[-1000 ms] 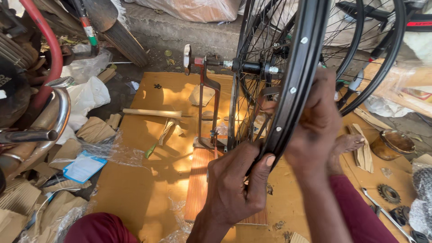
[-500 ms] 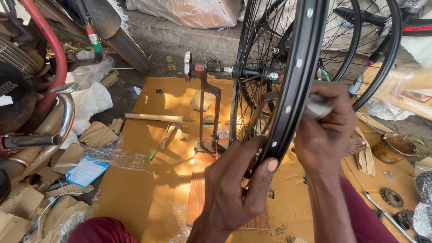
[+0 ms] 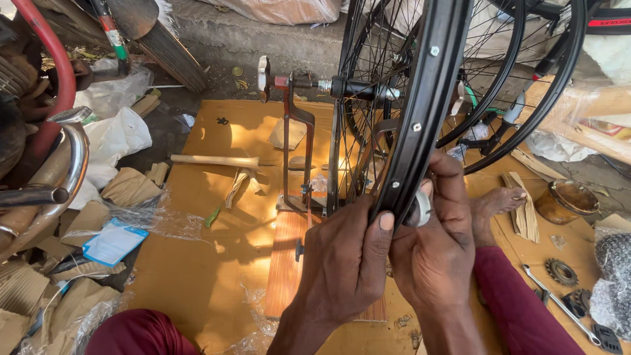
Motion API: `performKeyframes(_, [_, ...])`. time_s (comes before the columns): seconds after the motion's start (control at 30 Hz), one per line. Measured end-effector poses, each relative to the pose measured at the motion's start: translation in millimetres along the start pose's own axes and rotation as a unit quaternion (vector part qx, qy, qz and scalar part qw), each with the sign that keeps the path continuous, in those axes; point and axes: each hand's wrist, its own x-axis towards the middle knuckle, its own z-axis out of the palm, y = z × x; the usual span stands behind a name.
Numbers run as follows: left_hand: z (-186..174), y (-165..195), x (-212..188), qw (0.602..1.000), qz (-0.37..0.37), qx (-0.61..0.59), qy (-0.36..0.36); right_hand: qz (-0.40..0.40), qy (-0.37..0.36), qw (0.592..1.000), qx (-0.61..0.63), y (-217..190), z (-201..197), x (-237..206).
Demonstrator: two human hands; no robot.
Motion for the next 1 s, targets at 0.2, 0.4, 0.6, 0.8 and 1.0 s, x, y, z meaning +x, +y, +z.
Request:
performKeyframes(0.2, [4.2,2.8,-2.4,0.999,-0.041,0.007,0.002,-0.04,0.065,0.981,-0.177,7.6,13.8,-27.4])
performKeyframes(0.4, [4.9,-3.0,-1.9,0.997,-0.038,0.069,0.011,0.077,0.255,0.964,-0.027,14.5,-6.7,-60.7])
performKeyframes(0.6, [6.7,-3.3,-10.5,0.996,-0.023,0.077,0.033,0.296,0.119,0.893,0.316,38.4,-55.8,-132.7])
performKeyframes(0.8, [1.4,-9.0,-9.3,0.999,-0.022,0.033,-0.005,0.268,0.2,0.942,-0.002,27.8,-60.0,-141.2])
performKeyframes(1.0, [1.9,-10.5,-10.2,0.999,-0.039,0.036,-0.007,0.153,0.138,0.976,-0.075,-0.2,-39.9,-106.1])
